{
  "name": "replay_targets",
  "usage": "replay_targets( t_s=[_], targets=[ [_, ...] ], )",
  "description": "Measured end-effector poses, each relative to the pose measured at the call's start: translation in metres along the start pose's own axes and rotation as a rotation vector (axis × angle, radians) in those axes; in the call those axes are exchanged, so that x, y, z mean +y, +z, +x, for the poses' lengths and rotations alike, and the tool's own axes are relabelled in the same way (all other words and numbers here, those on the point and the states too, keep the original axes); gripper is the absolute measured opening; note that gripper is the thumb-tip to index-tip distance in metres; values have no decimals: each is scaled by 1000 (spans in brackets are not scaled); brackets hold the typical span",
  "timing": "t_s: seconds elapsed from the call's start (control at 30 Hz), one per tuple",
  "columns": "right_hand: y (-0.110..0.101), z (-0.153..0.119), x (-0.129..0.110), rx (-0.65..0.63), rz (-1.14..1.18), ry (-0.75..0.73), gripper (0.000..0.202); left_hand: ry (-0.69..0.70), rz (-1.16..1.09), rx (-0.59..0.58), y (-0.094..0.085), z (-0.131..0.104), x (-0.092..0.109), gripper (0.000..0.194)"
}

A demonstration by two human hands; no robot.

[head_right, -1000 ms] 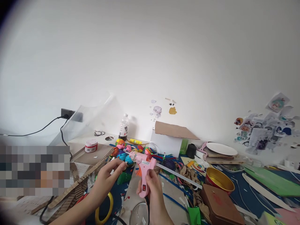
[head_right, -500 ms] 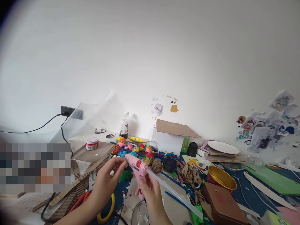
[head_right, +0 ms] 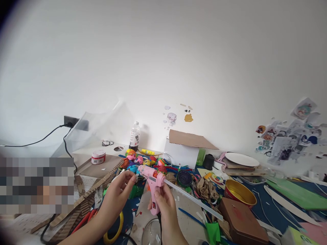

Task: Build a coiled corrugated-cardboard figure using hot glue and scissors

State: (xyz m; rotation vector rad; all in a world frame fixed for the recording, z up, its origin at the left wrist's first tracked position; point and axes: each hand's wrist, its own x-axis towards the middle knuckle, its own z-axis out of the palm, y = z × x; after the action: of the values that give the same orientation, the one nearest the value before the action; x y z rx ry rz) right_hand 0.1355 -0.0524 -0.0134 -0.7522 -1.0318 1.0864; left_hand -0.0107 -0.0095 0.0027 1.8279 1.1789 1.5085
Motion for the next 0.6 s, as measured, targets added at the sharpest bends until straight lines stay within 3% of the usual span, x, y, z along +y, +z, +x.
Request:
replay_targets(
  t_s=[0.13,0.23,0.4,0.6],
  targets=[
    [3,-1,-5,5,15,12,40,-45,-56,25,-1,4,-4,22],
    [4,-3,-8,6,13,25,34,-130,-222,24,0,8,-8,22],
    [2,-1,-8,-2,38,14,36,-375,-538,-50,6,15,-13,37],
    [0,2,-4,13,38,45,36,-441,-686,-168,8,16,-14,46]
  ],
)
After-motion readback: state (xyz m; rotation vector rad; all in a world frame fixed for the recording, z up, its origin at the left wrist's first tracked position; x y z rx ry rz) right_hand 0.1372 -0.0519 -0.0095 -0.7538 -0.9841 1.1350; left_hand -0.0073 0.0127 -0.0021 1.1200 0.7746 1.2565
